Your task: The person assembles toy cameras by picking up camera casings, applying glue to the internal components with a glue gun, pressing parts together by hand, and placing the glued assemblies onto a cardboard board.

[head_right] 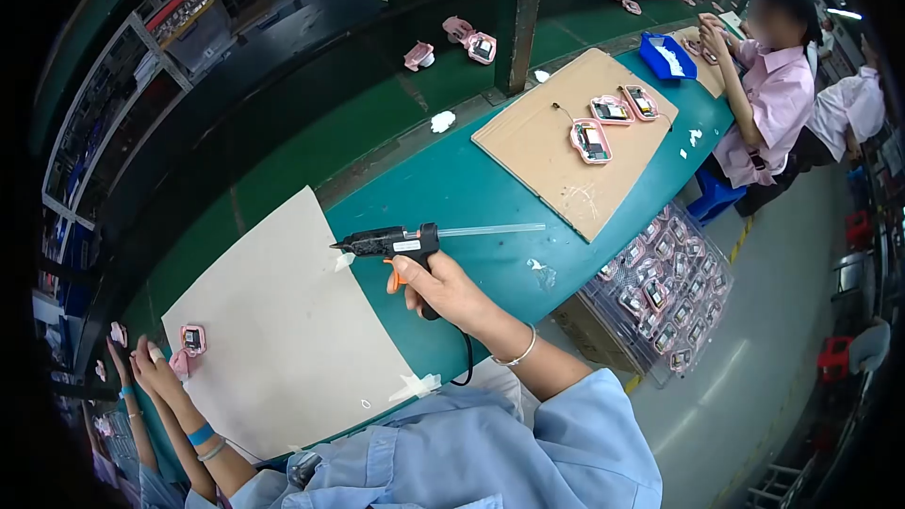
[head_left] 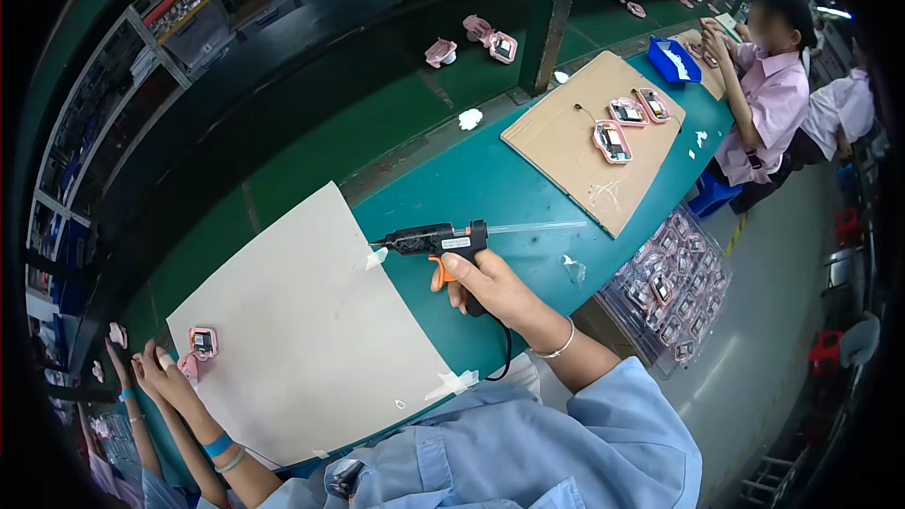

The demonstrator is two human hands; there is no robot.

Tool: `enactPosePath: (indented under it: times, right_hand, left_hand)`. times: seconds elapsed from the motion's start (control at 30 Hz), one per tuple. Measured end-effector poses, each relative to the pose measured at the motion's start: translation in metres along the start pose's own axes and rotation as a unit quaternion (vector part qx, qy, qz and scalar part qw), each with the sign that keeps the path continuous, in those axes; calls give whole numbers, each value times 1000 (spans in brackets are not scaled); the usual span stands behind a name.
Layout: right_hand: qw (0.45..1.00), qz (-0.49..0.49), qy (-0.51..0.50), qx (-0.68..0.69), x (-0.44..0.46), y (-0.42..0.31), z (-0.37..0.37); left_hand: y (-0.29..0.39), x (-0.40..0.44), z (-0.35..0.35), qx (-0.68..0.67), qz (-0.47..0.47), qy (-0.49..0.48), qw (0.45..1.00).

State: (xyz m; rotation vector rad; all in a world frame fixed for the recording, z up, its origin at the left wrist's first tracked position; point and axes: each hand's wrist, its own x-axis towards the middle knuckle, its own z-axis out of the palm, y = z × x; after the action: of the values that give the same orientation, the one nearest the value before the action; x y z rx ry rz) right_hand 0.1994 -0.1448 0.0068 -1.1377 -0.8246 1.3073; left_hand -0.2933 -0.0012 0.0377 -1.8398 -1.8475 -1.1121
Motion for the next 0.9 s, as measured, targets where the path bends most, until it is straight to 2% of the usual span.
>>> enactPosePath:
  times: [0.03,0.1,0.13,0.2,0.23,0.37,0.43,0.47,0.53,0.6,0.63,0.7,0.77,0.9]
  right_hand:
    - [1000,-2,0,-1,-2,-1,-4]
    - [1000,-7,6,-5,-7,-4,-11]
    - [1000,-10,11,-7,-9,-6,-14]
    - [999,-18,23,-13,-12,-9,-21]
    - [999,-21,26,-13,-14,-10,-25]
    - [999,13,32,-27,-22,-11,-47]
    - [999,20,37,-4,-21,-12,-58]
    - [998,25,48,14,-21,-11,-60]
    - [994,39,83,56,-27,-9,-65]
    - [992,34,98,78,-30,-6,-66]
    - [991,22,95,89,-28,-5,-64]
    - [991,-8,85,107,-23,-6,-65]
    - [989,-8,100,111,-23,-5,-68]
    - [990,-1,83,111,-24,-3,-67]
  left_hand:
    - [41,8,3,-183,-184,-101,960]
    - [93,22,35,-193,-54,-110,974]
    - [127,29,50,-251,-40,-148,956]
    - [213,34,72,-383,-77,-229,892]
    - [245,35,88,-438,-64,-265,857]
    - [360,28,151,-475,-81,-399,781]
    - [414,24,214,-480,-13,-420,770]
    - [432,23,232,-473,28,-416,776]
    - [457,22,284,-393,74,-387,831]
    - [476,24,324,-295,188,-326,878]
    - [483,21,335,-302,199,-338,869]
    - [496,23,355,-185,238,-267,916]
    - [495,25,376,-136,222,-300,918]
    - [474,30,368,-130,266,-257,920]
